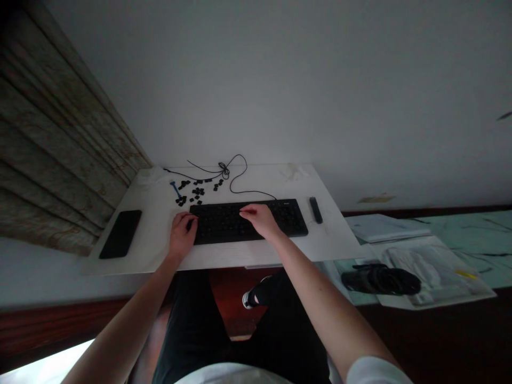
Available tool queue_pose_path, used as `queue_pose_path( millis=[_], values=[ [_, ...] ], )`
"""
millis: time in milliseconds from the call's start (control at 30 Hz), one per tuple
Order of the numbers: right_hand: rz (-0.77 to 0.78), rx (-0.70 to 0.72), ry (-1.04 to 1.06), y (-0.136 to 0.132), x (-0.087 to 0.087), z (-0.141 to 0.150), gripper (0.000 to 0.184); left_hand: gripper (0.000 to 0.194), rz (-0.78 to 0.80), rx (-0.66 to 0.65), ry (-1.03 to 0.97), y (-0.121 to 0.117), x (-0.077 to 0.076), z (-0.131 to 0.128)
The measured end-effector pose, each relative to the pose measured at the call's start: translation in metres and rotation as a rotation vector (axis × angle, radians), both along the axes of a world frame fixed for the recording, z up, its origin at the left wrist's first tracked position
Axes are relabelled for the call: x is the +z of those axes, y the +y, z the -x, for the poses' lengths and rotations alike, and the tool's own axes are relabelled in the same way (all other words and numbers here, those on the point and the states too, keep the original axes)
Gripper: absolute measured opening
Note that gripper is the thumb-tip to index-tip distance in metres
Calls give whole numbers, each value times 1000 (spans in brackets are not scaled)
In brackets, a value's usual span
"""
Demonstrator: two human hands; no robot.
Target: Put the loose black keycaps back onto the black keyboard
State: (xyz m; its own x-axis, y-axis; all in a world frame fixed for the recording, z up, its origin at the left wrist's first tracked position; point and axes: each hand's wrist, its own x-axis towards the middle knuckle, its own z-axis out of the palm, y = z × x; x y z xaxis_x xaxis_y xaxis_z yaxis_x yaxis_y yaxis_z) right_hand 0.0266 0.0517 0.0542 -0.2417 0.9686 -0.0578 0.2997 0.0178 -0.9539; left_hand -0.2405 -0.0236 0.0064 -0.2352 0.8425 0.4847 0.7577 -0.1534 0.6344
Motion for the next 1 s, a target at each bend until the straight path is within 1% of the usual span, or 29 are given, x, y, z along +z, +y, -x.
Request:
queue_pose_path(
  millis=[67,133,267,367,567,800,1000],
  values=[
    [-66,106,-146,16,3,9,10,12,15,17,-39,1,0,1],
    [-81,203,-278,32,6,18,10,12,32,29,-65,2,0,1],
    [-57,335,-458,57,8,28,9,12,50,34,-91,3,1,2],
    [-17,396,-553,67,9,31,8,12,62,38,-103,2,1,2],
    [46,454,-588,75,8,33,10,12,71,30,-106,2,1,3],
    [46,415,-652,78,3,36,13,11,66,16,-91,2,1,2],
    [46,439,-723,80,4,40,16,11,46,0,-92,0,1,2]
  ],
)
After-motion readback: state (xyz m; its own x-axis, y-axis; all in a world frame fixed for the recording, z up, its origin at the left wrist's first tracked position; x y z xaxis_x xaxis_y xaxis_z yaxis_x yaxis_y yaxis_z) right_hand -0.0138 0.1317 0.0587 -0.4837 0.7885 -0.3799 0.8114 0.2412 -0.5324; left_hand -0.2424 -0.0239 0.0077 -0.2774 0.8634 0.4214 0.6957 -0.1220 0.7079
